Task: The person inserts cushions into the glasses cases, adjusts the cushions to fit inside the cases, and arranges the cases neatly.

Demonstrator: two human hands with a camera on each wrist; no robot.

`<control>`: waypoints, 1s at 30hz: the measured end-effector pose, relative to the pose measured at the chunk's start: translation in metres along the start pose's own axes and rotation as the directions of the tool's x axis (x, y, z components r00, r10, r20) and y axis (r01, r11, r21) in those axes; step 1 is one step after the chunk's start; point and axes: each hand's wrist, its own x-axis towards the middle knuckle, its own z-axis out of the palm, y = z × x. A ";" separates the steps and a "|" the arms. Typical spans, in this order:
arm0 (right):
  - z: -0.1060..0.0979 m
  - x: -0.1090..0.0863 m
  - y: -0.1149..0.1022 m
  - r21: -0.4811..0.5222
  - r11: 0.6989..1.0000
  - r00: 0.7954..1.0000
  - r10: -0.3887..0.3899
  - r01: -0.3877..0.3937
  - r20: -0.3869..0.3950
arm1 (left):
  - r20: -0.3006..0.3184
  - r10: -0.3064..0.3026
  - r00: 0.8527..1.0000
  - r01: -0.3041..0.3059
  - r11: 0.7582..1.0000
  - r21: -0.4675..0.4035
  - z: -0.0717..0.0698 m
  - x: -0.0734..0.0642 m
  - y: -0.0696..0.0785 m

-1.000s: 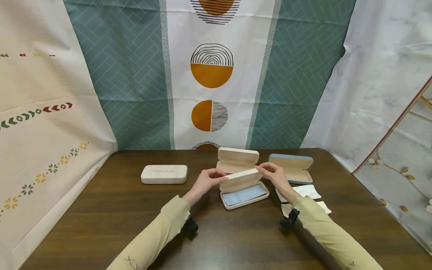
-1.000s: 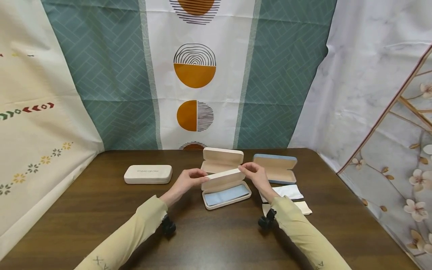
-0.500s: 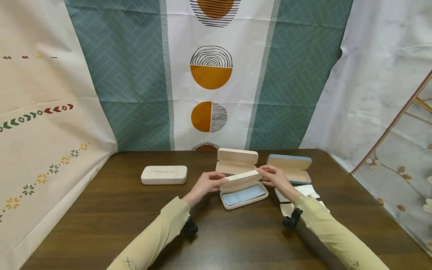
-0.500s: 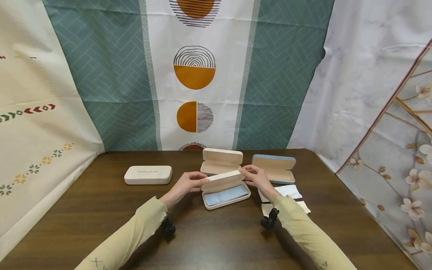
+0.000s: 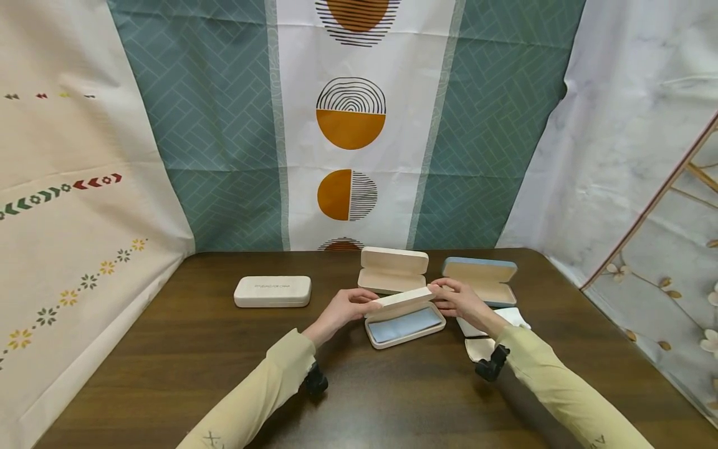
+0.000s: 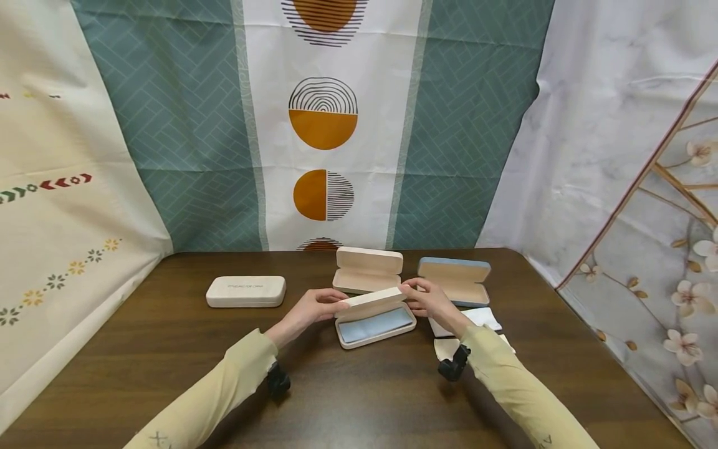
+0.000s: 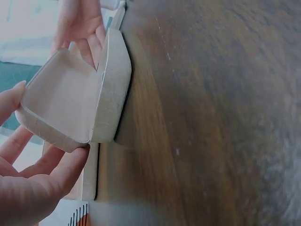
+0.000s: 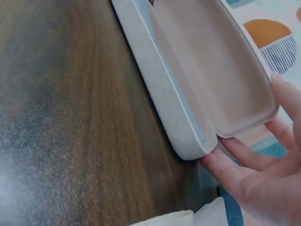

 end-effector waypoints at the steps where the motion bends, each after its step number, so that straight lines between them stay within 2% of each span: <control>1: -0.001 0.000 0.000 -0.005 1.000 1.000 0.005 -0.005 0.007 | 0.006 -0.004 1.000 0.004 1.000 0.007 0.000 -0.001 0.001; 7: -0.005 -0.002 -0.002 -0.052 0.999 0.998 0.016 -0.013 0.056 | 0.052 -0.059 0.997 0.061 0.998 -0.035 0.002 -0.005 0.007; 12: -0.008 -0.003 -0.004 -0.073 0.997 0.996 0.020 -0.013 0.092 | 0.054 -0.060 0.997 0.063 0.996 -0.070 0.006 -0.007 0.006; 20: -0.010 -0.006 0.002 -0.050 0.999 0.997 -0.011 0.014 0.072 | 0.035 -0.050 0.998 0.051 0.998 -0.034 0.009 -0.010 0.006; 28: -0.014 -0.008 0.006 -0.028 0.997 0.993 -0.076 0.078 0.088 | 0.069 -0.015 0.997 0.013 1.000 0.027 0.010 -0.027 0.037; 30: -0.015 -0.009 0.009 -0.010 0.996 0.991 -0.093 0.094 0.100 | 0.071 -0.011 0.997 0.008 0.999 0.046 0.011 -0.029 0.039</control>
